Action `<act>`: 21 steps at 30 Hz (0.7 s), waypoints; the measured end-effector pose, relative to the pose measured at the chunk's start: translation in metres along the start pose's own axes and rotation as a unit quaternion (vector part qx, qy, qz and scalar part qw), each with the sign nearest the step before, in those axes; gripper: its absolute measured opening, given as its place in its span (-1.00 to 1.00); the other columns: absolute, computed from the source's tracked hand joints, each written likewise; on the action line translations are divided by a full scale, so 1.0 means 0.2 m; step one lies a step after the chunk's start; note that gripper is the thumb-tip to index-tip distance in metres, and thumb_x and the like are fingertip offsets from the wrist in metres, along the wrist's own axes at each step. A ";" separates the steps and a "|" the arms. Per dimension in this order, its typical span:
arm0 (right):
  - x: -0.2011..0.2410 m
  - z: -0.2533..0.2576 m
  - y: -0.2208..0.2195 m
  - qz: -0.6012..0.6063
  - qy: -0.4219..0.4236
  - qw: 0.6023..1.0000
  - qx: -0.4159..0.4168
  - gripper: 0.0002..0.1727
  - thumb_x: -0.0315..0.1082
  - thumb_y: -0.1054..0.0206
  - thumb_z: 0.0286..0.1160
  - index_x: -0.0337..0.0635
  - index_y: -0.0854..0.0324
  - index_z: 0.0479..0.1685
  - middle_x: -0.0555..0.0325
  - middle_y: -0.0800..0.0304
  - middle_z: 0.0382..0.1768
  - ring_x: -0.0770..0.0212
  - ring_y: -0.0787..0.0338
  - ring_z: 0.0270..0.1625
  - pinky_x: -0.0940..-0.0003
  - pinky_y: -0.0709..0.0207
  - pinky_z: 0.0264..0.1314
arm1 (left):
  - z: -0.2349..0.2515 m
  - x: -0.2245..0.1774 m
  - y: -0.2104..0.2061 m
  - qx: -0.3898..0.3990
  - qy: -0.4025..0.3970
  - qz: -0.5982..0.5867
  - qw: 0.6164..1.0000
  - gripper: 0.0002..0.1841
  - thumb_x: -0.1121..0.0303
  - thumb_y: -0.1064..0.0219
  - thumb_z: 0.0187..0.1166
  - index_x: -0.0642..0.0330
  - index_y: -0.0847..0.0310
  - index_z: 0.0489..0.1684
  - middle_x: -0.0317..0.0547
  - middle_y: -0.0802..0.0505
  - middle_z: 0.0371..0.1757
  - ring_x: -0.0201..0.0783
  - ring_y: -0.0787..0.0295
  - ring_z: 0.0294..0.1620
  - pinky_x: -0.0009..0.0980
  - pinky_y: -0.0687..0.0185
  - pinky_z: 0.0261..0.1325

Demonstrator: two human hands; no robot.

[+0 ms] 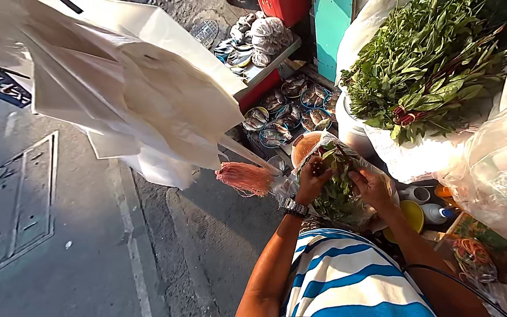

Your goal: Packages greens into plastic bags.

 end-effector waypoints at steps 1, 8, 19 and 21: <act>-0.01 -0.01 0.01 -0.013 0.010 1.000 -0.001 -0.59 -0.17 -0.26 0.74 -0.45 -0.76 -0.04 -0.08 -0.84 -0.36 0.28 -0.80 -0.46 0.36 -0.75 -0.30 | 0.00 -0.01 0.04 -0.016 -0.011 -0.022 1.000 -0.76 0.54 -0.49 0.40 0.18 -0.53 -0.12 -0.30 -0.75 -0.37 -0.44 -0.71 -0.39 -0.44 -0.72 -0.21; -0.02 -0.06 0.02 -0.064 0.040 0.997 0.029 -0.54 -0.09 -0.22 0.75 -0.40 -0.79 -0.03 -0.12 -0.86 -0.35 0.13 -0.84 -0.43 0.19 -0.74 -0.27 | 0.00 -0.14 0.20 -0.011 -0.068 -0.107 0.992 -0.53 0.33 -0.67 0.27 -0.09 -0.41 -0.03 -0.30 -0.71 -0.33 -0.41 -0.67 -0.51 -0.47 -0.74 -0.39; 0.13 -0.03 -0.13 0.033 0.089 0.988 0.120 -0.55 -0.10 -0.15 0.81 -0.34 -0.75 0.14 -0.06 -0.87 -0.31 0.20 -0.84 -0.36 0.24 -0.75 -0.20 | -0.01 -0.14 0.06 0.083 -0.078 0.013 0.993 -0.68 0.11 -0.57 0.33 0.08 -0.78 -0.09 -0.30 -0.70 0.10 -0.44 -0.64 0.07 -0.53 -0.65 0.06; 0.12 -0.03 -0.14 0.020 0.094 0.988 0.121 -0.54 -0.09 -0.13 0.82 -0.33 -0.75 0.15 -0.06 -0.87 -0.30 0.17 -0.85 -0.34 0.20 -0.75 -0.19 | -0.01 -0.14 0.05 0.082 -0.086 0.002 0.993 -0.80 0.18 -0.55 0.38 0.07 -0.81 -0.23 -0.32 -0.74 0.01 -0.47 -0.66 -0.01 -0.54 -0.65 0.00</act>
Point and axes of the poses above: each hand's wrist, its own z-axis towards the middle knuckle, its own y-axis out of the back of the hand, x = y × z, the point moved 1 cm from there along z, towards the middle knuckle
